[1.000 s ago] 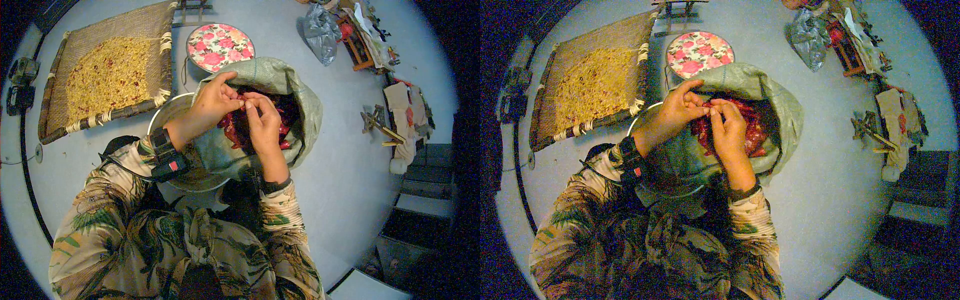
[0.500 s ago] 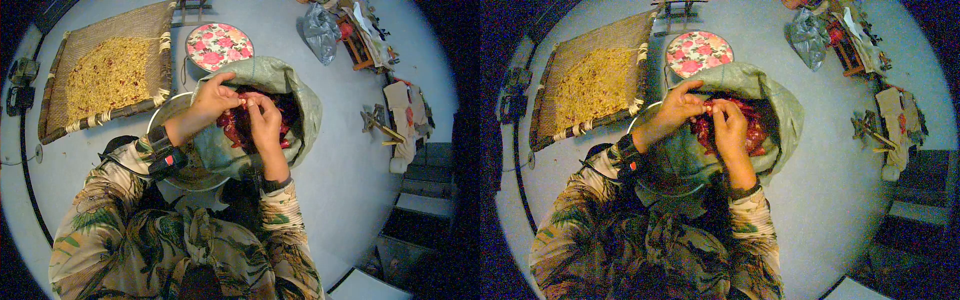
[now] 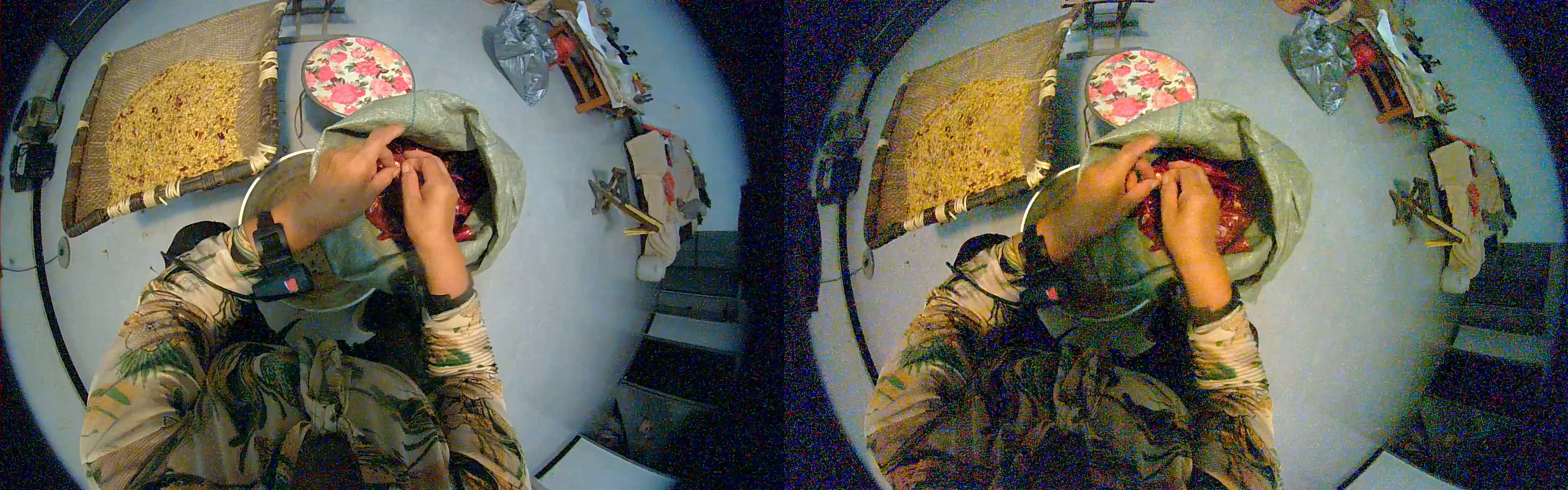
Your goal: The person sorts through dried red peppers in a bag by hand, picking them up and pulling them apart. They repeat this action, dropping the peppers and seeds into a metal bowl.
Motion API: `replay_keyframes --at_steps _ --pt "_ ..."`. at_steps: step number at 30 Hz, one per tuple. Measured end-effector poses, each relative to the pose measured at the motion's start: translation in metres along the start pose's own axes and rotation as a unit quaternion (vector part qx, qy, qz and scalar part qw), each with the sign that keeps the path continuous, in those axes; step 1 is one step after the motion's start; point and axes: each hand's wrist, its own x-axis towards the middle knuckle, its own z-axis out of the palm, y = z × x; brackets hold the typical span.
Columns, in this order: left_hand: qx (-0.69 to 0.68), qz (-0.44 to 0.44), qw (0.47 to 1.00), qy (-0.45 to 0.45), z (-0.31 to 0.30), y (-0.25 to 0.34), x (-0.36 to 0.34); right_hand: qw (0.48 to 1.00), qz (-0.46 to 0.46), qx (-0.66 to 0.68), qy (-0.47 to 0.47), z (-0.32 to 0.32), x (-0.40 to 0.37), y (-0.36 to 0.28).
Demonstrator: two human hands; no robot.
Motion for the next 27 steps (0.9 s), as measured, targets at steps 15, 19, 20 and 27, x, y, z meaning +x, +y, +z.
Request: replay_keyframes --at_steps 15,19,20,27 --pt "0.008 -0.064 0.998 -0.012 0.006 -0.011 -0.003 0.999 -0.015 0.006 0.043 0.028 -0.012 0.001" --pt "0.026 -0.061 0.998 -0.013 0.007 -0.013 -0.002 0.999 -0.022 0.021 0.033 0.026 -0.012 0.001" --pt "0.033 -0.054 0.998 -0.010 0.007 -0.013 -0.002 0.999 -0.030 0.026 0.035 0.025 -0.012 0.001" --pt "-0.022 -0.091 0.996 -0.012 0.012 -0.015 0.000 0.998 -0.008 0.041 0.038 0.022 -0.009 0.003"
